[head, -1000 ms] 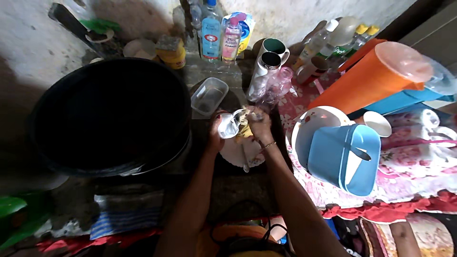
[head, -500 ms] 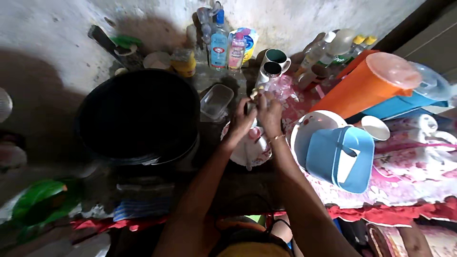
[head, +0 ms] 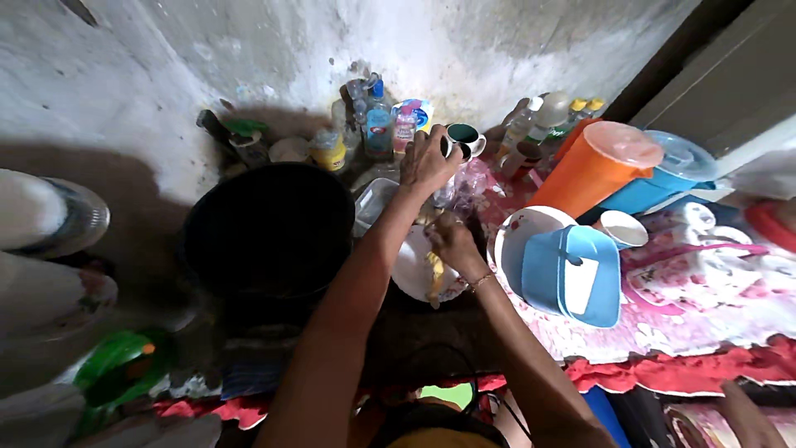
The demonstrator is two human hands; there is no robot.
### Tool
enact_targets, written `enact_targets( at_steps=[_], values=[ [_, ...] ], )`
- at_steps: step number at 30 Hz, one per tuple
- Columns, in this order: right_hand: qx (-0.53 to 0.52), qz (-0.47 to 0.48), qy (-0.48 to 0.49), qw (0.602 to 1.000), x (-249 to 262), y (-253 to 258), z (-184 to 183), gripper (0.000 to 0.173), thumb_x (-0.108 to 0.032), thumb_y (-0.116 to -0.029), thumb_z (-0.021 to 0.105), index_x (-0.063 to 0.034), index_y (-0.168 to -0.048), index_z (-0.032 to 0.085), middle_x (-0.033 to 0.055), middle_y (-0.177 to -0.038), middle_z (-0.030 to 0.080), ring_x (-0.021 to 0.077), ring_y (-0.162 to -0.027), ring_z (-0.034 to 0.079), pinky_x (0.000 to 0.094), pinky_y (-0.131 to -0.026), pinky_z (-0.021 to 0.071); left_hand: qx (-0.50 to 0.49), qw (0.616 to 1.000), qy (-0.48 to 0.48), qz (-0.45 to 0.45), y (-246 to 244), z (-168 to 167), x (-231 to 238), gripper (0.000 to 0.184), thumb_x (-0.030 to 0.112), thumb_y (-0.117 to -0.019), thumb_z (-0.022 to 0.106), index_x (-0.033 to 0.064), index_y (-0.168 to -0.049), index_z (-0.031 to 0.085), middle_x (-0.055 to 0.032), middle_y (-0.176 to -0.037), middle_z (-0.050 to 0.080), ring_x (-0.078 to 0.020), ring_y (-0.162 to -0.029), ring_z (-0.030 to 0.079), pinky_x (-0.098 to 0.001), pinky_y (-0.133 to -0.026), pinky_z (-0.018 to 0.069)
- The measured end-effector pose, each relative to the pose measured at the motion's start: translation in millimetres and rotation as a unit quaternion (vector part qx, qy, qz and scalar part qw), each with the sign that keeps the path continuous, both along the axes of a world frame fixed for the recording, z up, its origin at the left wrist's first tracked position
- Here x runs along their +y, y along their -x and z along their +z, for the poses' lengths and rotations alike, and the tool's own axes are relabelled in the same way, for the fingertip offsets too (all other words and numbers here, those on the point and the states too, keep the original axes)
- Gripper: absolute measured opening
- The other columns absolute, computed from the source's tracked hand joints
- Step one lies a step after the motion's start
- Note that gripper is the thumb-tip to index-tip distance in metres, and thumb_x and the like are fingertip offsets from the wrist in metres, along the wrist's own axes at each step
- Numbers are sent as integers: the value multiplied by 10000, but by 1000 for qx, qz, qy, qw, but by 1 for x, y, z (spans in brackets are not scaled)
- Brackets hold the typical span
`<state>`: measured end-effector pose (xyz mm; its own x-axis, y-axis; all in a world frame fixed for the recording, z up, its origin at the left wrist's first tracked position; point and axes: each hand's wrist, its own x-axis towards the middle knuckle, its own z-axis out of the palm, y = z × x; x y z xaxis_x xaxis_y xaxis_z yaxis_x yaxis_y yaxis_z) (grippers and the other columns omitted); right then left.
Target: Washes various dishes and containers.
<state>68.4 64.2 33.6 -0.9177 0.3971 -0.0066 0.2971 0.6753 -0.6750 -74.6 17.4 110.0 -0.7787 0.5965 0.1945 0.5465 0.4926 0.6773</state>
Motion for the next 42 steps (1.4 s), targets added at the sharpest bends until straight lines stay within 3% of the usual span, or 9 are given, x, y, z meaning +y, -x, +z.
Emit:
enact_targets(
  at_steps=[2, 5, 8, 13, 18, 22, 27, 34, 42],
  values=[
    [-80, 16, -57, 995, -8, -4, 12, 355, -204, -1053, 570, -29, -1354, 641, 249, -1316, 644, 394, -1238, 619, 529, -1091, 457, -21, 1000, -7, 10, 3, 0, -1, 466, 379, -1034, 523, 93, -1401, 550, -257, -1376, 542, -423, -1249, 565, -594, -981, 487],
    [164, -29, -109, 980, -25, -19, 14, 256, -103, -1015, 595, 22, -1194, 728, 219, -1052, 748, 365, -936, 738, 510, -874, 582, -39, 999, -20, 27, 10, -5, -3, 473, 386, -1040, 513, 84, -1401, 548, -264, -1395, 538, -434, -1249, 571, -607, -988, 485],
    [316, 30, -124, 940, -47, -23, 19, 329, -16, -961, 583, 66, -1267, 675, 200, -986, 755, 289, -787, 744, 412, -742, 619, -59, 997, -24, 35, 13, -9, -5, 480, 395, -1043, 503, 89, -1411, 537, -255, -1393, 542, -425, -1252, 569, -602, -989, 482],
    [260, 92, -137, 951, -80, -22, 13, 508, 46, -902, 586, 43, -1410, 585, 274, -1236, 664, 372, -981, 722, 436, -838, 607, -82, 995, -27, 43, 16, -10, -7, 488, 405, -1052, 485, 88, -1420, 526, -247, -1381, 554, -414, -1279, 555, -602, -1010, 468],
    [292, 91, -124, 944, -85, -28, 7, 363, 49, -888, 576, 28, -1215, 732, 261, -1199, 687, 339, -971, 726, 377, -825, 607, -100, 992, -48, 51, 20, -16, -8, 491, 398, -1047, 486, 90, -1428, 523, -244, -1384, 556, -412, -1273, 562, -607, -998, 476],
    [411, 157, -105, 892, -91, -32, 1, 249, -89, -976, 515, -12, -975, 752, 198, -1114, 733, 291, -1111, 691, 356, -1019, 525, -103, 992, -32, 60, 19, -17, -8, 513, 404, -1052, 489, 84, -1452, 507, -251, -1397, 548, -414, -1287, 553, -597, -1024, 467],
    [393, 247, -181, 867, -93, -19, -3, 531, -437, -1095, 340, -121, -1225, 746, 132, -1302, 706, 307, -1321, 599, 493, -1178, 383, 1, 996, 72, 49, 16, -32, 5, 570, 465, -1004, 509, 119, -1456, 522, -279, -1435, 520, -459, -1280, 556, -630, -990, 479],
    [379, 209, -248, 867, -45, 7, -13, 454, -292, -1093, 386, -43, -1233, 738, 103, -1328, 701, 309, -1350, 580, 562, -1197, 316, 13, 992, 126, 3, -8, -23, 0, 543, 400, -1021, 559, 78, -1455, 516, -292, -1490, 445, -458, -1316, 513, -593, -991, 478],
    [296, 285, -188, 892, -45, -7, 16, 312, -257, -1011, 523, -165, -1111, 803, 118, -1214, 721, 391, -1242, 596, 639, -1121, 335, 42, 983, 178, -32, -19, -39, 6, 527, 404, -1021, 548, 97, -1449, 533, -276, -1455, 481, -440, -1307, 526, -577, -977, 489]
  ],
)
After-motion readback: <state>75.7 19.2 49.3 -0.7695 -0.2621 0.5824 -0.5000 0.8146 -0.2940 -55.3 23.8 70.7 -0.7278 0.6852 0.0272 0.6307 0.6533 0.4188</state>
